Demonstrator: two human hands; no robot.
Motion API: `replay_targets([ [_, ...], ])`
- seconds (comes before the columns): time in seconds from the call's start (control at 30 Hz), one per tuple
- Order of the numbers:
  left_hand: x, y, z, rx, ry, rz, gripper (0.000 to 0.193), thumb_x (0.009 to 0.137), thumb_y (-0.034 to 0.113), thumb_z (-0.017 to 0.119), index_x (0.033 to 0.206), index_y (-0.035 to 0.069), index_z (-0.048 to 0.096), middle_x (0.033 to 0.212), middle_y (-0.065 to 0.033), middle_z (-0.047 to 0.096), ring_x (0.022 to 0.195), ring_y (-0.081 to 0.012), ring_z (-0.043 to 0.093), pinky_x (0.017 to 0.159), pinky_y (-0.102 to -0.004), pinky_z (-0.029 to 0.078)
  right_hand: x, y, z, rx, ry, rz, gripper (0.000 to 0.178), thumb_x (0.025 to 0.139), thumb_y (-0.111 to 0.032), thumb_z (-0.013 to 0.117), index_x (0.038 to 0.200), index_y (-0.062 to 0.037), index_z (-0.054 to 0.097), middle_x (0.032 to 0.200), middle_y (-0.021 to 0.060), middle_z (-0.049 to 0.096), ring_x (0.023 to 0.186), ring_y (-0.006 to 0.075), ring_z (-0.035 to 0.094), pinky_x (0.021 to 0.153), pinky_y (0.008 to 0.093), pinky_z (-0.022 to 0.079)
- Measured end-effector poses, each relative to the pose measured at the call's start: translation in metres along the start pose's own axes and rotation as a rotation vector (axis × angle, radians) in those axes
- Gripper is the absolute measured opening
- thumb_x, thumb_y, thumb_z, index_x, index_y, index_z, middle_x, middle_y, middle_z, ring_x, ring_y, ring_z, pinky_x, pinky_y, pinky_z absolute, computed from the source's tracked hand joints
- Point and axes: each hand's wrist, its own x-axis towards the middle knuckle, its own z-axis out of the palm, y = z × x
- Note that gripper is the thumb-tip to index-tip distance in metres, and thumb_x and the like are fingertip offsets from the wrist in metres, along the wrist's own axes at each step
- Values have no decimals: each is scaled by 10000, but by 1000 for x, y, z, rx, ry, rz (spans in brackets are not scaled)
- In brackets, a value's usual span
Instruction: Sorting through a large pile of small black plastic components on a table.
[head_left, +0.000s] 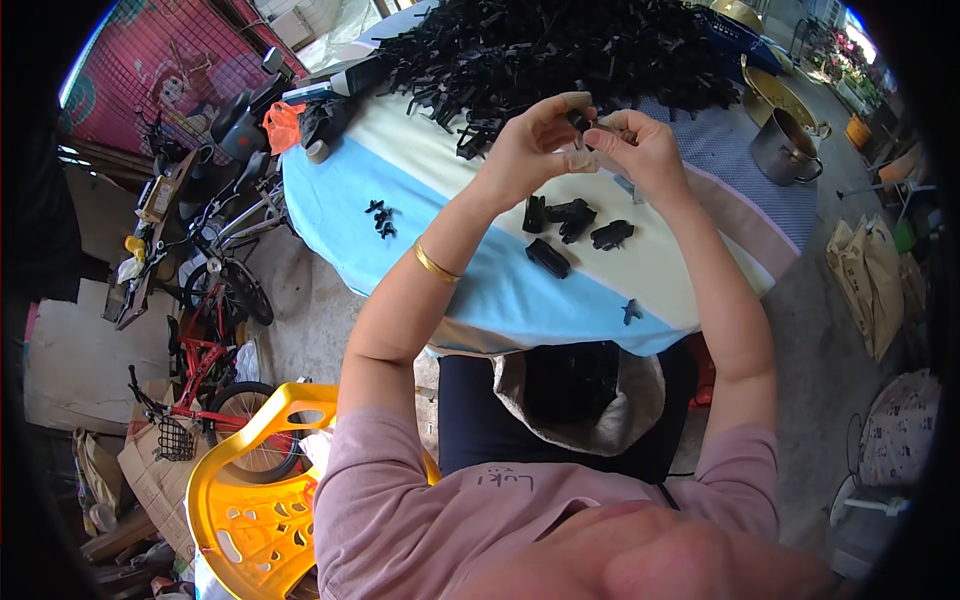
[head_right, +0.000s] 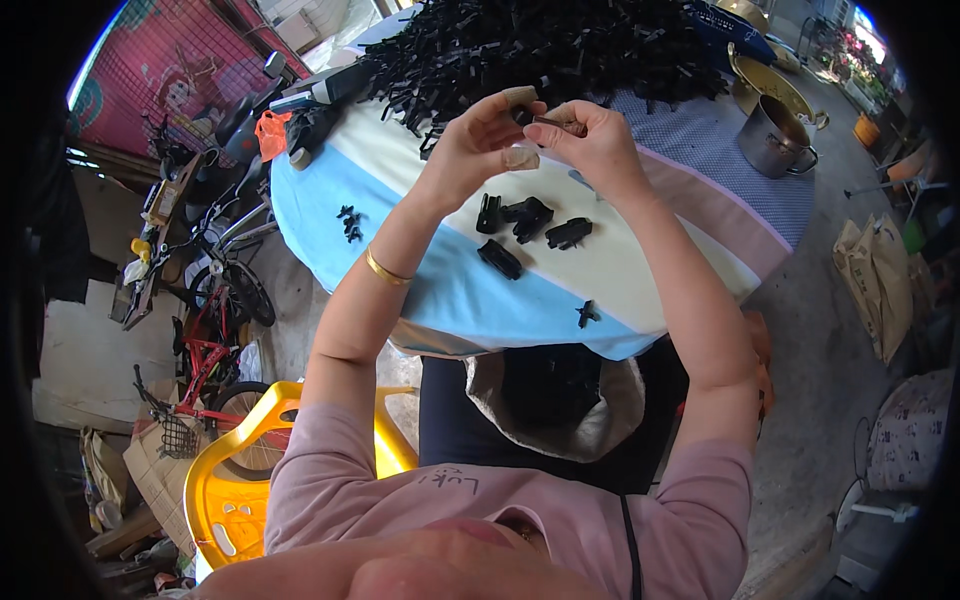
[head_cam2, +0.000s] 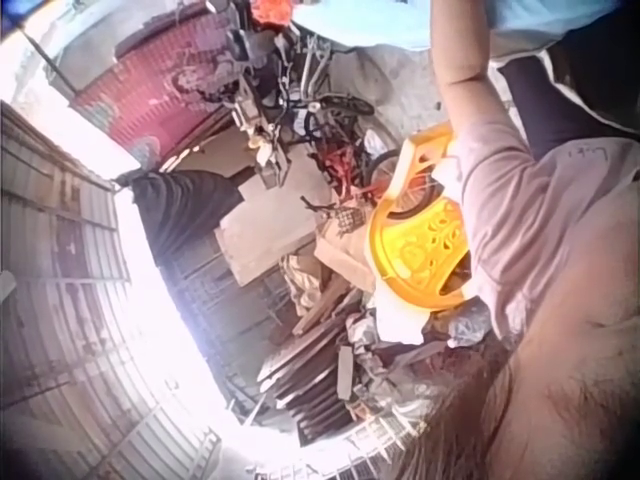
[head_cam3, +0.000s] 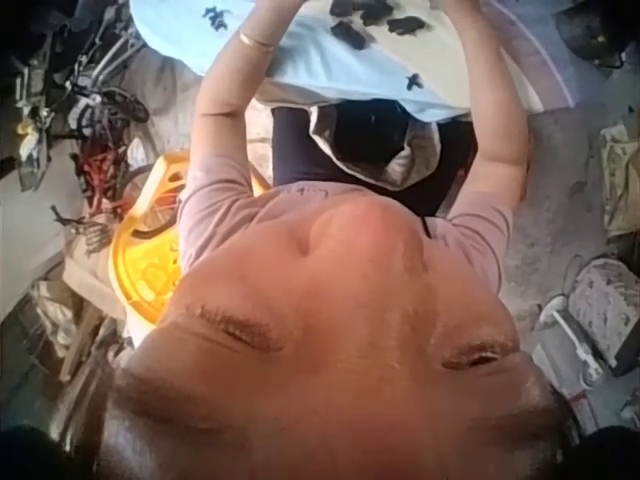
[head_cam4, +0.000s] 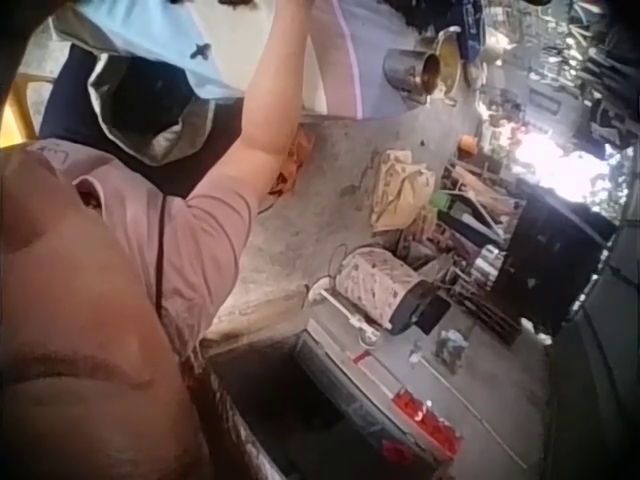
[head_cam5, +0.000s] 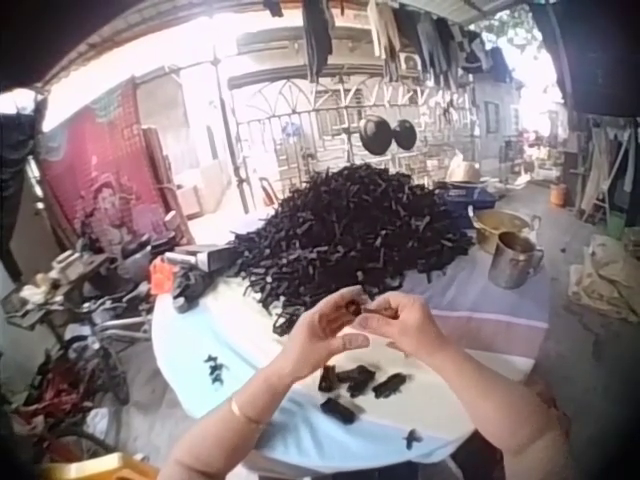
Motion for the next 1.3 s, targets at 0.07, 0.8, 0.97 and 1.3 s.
replay_targets([
  [0.07,1,-7,8,268,67,138,531,747,-29,643,1232,-6,427,1147,-75,514,986,-134,546,893,-278,453,0,4,4,69,-9,27,254,735,-241,727,824,-18,645,653,-19,575,563,38,476,523,177,391],
  [0.8,0,-3,10,263,237,84,377,817,-19,569,1182,-39,476,1007,-87,591,885,-140,584,814,-255,487,-5,-8,1,-27,-73,-27,201,868,-188,549,803,-24,644,587,-27,530,556,37,455,497,182,342],
  [0.97,-3,-4,14,271,279,108,291,814,-61,538,1104,-52,512,962,-83,597,873,-131,587,801,-247,490,-7,-11,6,76,-90,74,214,867,-197,551,745,-40,630,557,-44,496,499,27,406,454,188,309],
  [1.3,3,-12,17,482,351,375,313,721,-77,609,1022,-15,552,869,-91,623,742,-143,625,696,-252,505,-6,-13,3,239,-111,211,156,872,-163,546,927,-34,615,610,-52,462,472,-7,325,401,152,229],
])
